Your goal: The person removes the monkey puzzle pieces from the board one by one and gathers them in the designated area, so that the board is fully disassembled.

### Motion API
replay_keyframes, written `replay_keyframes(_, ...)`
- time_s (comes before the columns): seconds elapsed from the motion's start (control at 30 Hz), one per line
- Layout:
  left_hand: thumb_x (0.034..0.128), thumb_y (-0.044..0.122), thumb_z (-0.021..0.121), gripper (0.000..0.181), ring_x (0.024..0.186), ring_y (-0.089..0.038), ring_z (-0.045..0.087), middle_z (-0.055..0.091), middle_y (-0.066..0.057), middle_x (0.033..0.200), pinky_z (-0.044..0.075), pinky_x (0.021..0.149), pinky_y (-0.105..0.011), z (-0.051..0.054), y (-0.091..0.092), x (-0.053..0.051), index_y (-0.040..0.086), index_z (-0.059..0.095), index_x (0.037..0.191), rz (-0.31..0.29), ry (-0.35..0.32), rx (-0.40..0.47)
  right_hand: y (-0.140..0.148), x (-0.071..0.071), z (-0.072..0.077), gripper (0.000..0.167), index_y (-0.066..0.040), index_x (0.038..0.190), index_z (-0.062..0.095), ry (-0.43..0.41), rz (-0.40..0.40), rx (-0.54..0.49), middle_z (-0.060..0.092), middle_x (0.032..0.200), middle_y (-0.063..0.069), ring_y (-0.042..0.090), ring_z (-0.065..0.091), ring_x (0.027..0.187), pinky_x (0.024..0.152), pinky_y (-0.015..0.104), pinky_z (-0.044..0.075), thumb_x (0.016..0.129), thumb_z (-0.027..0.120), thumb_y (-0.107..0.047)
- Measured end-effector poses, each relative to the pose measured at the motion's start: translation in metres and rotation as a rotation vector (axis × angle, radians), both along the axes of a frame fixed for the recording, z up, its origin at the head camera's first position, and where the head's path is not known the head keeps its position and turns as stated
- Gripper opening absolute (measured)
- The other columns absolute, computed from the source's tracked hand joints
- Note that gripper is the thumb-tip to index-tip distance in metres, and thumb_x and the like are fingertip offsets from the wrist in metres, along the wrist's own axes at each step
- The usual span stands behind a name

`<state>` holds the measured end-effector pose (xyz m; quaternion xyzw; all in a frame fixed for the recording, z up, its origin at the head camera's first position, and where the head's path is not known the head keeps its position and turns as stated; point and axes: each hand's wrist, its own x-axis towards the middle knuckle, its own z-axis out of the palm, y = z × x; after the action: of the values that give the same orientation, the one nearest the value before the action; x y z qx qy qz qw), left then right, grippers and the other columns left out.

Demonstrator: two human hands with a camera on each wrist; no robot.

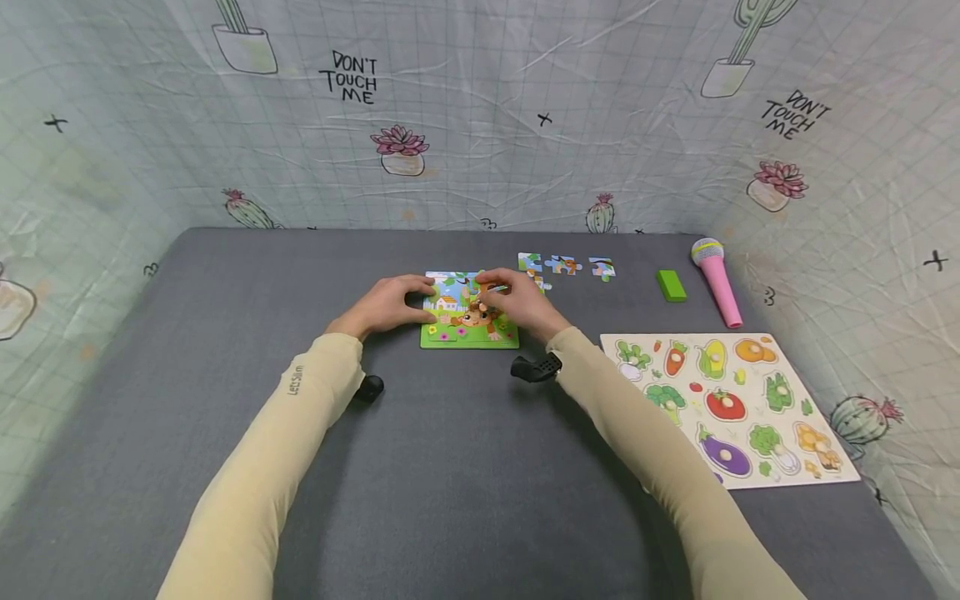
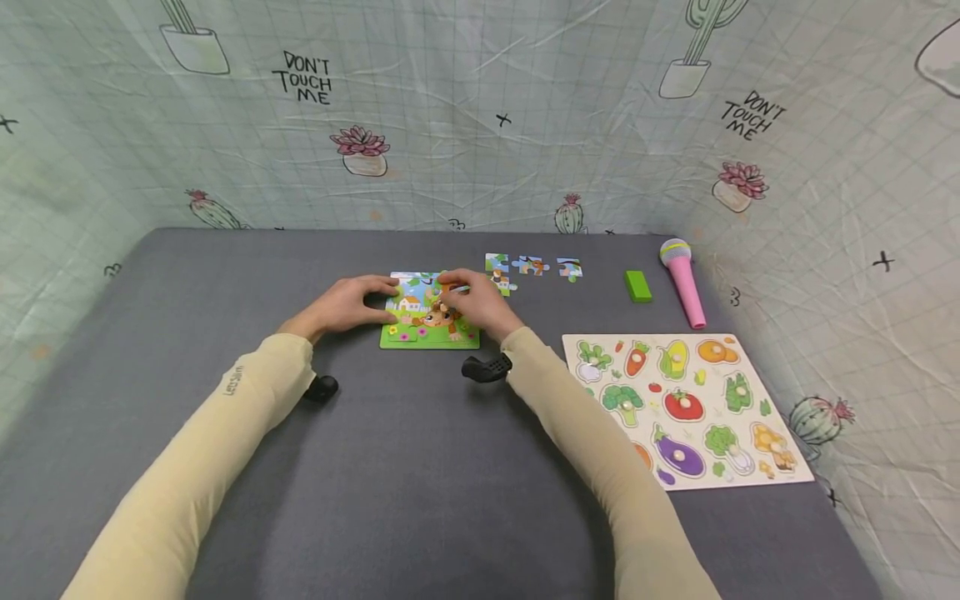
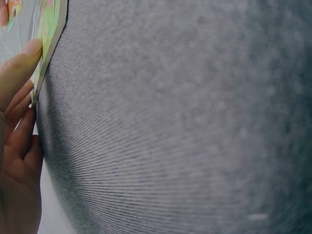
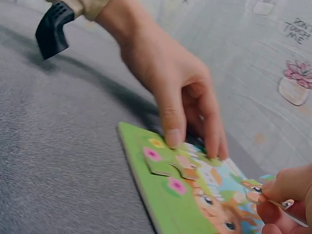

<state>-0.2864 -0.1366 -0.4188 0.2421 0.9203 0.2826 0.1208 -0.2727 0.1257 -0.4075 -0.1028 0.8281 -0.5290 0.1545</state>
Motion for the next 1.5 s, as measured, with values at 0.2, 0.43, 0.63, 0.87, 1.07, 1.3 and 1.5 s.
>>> replay_keyframes(0.2, 0.0878, 0.03, 0.075, 0.053, 0.142, -0.031, 0.032, 0.042, -0.009, 0.151, 0.025, 0.117, -0.049, -0.004, -0.002, 0.001, 0.003, 0.061, 0.132, 0.006, 0.013, 0.03, 0.015, -0.004, 0.008, 0.038, -0.011, 0.135, 0.057, -0.001, -0.053, 0.02, 0.052, 0.135, 0.008, 0.027, 0.051, 0.119, 0.096, 0.044, 0.047, 0.098, 0.062, -0.016)
replay_keyframes(0.43, 0.0872, 0.03, 0.076, 0.051, 0.138, -0.031, 0.037, 0.047, -0.01, 0.145, 0.028, 0.115, -0.049, -0.005, -0.002, 0.001, 0.003, 0.063, 0.129, 0.008, 0.031, 0.049, 0.038, -0.01, 0.018, 0.04, -0.005, 0.137, 0.055, 0.007, -0.137, -0.017, 0.051, 0.134, 0.014, 0.03, 0.052, 0.115, 0.098, 0.047, 0.047, 0.098, 0.06, -0.012)
replay_keyframes(0.63, 0.0873, 0.03, 0.076, 0.052, 0.138, -0.031, 0.037, 0.047, -0.01, 0.145, 0.029, 0.115, -0.049, -0.005, -0.002, 0.0, 0.004, 0.063, 0.13, 0.0, 0.025, 0.043, 0.068, -0.017, 0.028, 0.039, -0.004, 0.137, 0.054, 0.018, -0.232, -0.048, 0.049, 0.133, 0.015, 0.03, 0.05, 0.116, 0.102, 0.046, 0.045, 0.099, 0.06, -0.011)
replay_keyframes(0.87, 0.0875, 0.03, 0.075, 0.051, 0.139, -0.031, 0.036, 0.047, -0.01, 0.146, 0.028, 0.115, -0.049, -0.003, -0.002, 0.0, 0.004, 0.063, 0.13, -0.009, 0.023, 0.039, 0.105, -0.026, 0.03, 0.041, -0.005, 0.137, 0.055, 0.039, -0.313, 0.019, 0.049, 0.126, 0.013, 0.027, 0.051, 0.111, 0.103, 0.045, 0.045, 0.097, 0.062, -0.013)
replay_keyframes(1.07, 0.0874, 0.03, 0.076, 0.051, 0.139, -0.03, 0.036, 0.047, -0.01, 0.146, 0.028, 0.115, -0.048, -0.002, -0.003, 0.0, 0.004, 0.063, 0.13, -0.01, 0.025, 0.035, 0.123, -0.026, 0.03, 0.041, -0.006, 0.137, 0.055, -0.006, -0.318, 0.027, 0.051, 0.128, 0.011, 0.025, 0.053, 0.111, 0.104, 0.044, 0.045, 0.097, 0.062, -0.011)
replay_keyframes(1.3, 0.0874, 0.032, 0.075, 0.052, 0.139, -0.031, 0.036, 0.047, -0.01, 0.146, 0.028, 0.116, -0.049, -0.001, -0.003, 0.0, 0.004, 0.063, 0.13, -0.003, 0.012, 0.035, 0.129, -0.025, 0.03, 0.039, -0.006, 0.138, 0.054, -0.04, -0.269, 0.097, 0.051, 0.135, 0.013, 0.029, 0.05, 0.111, 0.101, 0.047, 0.044, 0.099, 0.059, -0.012)
replay_keyframes(1.5, 0.0876, 0.033, 0.075, 0.053, 0.139, -0.031, 0.036, 0.047, -0.011, 0.146, 0.028, 0.116, -0.049, 0.001, -0.002, 0.002, 0.004, 0.063, 0.13, 0.005, 0.005, 0.032, 0.13, -0.023, 0.028, 0.039, -0.005, 0.139, 0.051, -0.059, -0.231, 0.117, 0.048, 0.139, 0.016, 0.031, 0.048, 0.115, 0.1, 0.049, 0.043, 0.1, 0.055, -0.01)
